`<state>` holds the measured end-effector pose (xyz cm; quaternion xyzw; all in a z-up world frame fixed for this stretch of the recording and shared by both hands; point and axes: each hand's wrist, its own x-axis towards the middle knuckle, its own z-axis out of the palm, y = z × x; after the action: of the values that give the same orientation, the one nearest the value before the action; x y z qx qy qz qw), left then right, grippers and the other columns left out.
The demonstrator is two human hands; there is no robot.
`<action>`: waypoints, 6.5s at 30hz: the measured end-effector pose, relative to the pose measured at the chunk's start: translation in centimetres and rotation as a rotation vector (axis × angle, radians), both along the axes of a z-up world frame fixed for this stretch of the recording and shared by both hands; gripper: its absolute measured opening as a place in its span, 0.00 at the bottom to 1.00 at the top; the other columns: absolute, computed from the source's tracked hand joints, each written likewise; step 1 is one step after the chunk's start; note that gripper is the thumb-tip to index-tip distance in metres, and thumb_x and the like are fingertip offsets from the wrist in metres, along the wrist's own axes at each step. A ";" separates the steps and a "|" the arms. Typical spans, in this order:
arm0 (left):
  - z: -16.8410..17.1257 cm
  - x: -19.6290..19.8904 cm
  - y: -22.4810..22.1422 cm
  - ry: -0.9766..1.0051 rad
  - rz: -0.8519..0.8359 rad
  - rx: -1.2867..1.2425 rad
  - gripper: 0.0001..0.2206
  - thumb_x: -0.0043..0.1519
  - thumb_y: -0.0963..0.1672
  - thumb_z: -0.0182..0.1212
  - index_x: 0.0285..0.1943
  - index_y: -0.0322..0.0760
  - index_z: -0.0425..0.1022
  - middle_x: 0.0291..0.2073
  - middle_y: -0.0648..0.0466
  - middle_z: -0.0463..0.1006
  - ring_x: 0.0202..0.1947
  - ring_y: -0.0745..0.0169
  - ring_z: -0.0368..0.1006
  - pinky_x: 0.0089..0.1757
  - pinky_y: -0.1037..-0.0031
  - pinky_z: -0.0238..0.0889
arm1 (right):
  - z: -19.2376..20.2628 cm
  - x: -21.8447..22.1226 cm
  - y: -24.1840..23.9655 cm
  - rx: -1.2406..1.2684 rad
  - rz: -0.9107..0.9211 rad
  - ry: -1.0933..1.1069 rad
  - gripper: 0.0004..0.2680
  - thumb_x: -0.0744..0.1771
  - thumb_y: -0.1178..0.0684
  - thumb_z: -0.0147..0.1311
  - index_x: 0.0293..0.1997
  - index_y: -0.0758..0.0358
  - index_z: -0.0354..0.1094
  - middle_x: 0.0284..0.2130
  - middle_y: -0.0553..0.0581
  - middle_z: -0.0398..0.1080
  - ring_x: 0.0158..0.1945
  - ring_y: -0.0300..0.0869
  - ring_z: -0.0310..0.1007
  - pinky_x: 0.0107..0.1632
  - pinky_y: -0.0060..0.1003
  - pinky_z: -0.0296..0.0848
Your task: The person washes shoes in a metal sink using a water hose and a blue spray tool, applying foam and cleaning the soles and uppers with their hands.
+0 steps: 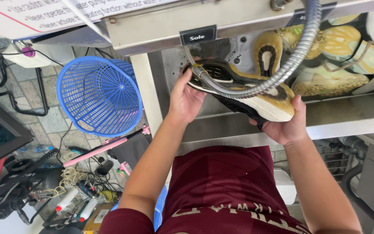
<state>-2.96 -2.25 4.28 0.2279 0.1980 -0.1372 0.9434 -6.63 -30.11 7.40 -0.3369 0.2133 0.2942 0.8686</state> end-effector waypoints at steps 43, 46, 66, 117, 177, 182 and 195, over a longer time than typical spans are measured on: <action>6.6 1.1 -31.4 -0.209 0.334 0.217 0.24 0.59 0.41 0.61 0.66 0.33 0.65 0.56 0.42 0.70 0.62 0.47 0.67 0.62 0.56 0.64 | 12.0 12.0 -32.1 -0.490 1.069 -1.172 0.12 0.65 0.64 0.48 0.49 0.62 0.75 0.49 0.57 0.78 0.49 0.49 0.80 0.51 0.40 0.77; 6.8 0.2 -27.8 -0.260 0.274 0.269 0.22 0.58 0.40 0.61 0.63 0.31 0.67 0.56 0.42 0.71 0.62 0.49 0.68 0.64 0.61 0.64 | 11.3 10.6 -25.9 -0.661 1.150 -1.267 0.07 0.65 0.64 0.51 0.44 0.68 0.72 0.46 0.63 0.75 0.44 0.56 0.76 0.44 0.44 0.73; 2.3 2.7 -6.9 -0.262 -0.057 0.075 0.21 0.60 0.41 0.64 0.62 0.31 0.68 0.56 0.47 0.73 0.61 0.58 0.70 0.59 0.64 0.71 | 4.8 2.8 -6.3 -1.030 0.938 -1.434 0.16 0.61 0.67 0.53 0.53 0.67 0.68 0.49 0.67 0.71 0.52 0.60 0.72 0.53 0.48 0.73; -22.9 12.3 -10.1 0.163 0.145 -0.039 0.23 0.72 0.53 0.42 0.67 0.32 0.66 0.60 0.42 0.73 0.59 0.47 0.71 0.58 0.56 0.67 | -4.6 16.1 0.9 -1.262 1.132 -0.982 0.08 0.66 0.57 0.47 0.35 0.71 0.71 0.32 0.72 0.73 0.37 0.63 0.75 0.46 0.53 0.74; -15.6 2.0 -2.1 0.361 0.212 0.472 0.19 0.69 0.49 0.49 0.61 0.32 0.68 0.61 0.45 0.73 0.63 0.50 0.68 0.62 0.58 0.56 | -21.5 11.5 5.0 -1.391 1.372 -0.767 0.12 0.68 0.53 0.42 0.48 0.70 0.72 0.43 0.73 0.74 0.46 0.61 0.76 0.50 0.52 0.73; -8.9 -2.1 -0.6 0.392 -0.038 0.682 0.20 0.67 0.50 0.50 0.60 0.33 0.72 0.58 0.47 0.77 0.61 0.53 0.70 0.60 0.62 0.57 | -25.0 12.8 5.6 -1.423 1.476 -0.812 0.10 0.67 0.54 0.44 0.43 0.69 0.72 0.40 0.71 0.74 0.44 0.60 0.75 0.48 0.51 0.73; -10.2 -5.2 -0.5 0.460 -0.187 0.576 0.23 0.66 0.52 0.54 0.62 0.31 0.72 0.58 0.46 0.78 0.61 0.52 0.71 0.59 0.63 0.60 | -23.9 14.3 1.8 -1.536 1.375 -1.256 0.07 0.63 0.57 0.50 0.31 0.68 0.75 0.31 0.67 0.75 0.37 0.57 0.74 0.45 0.49 0.71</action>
<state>-8.17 -2.76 -5.88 0.4643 0.4135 -0.2088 0.7549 7.68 -28.32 -16.53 -0.8929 -0.3510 0.2764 0.0557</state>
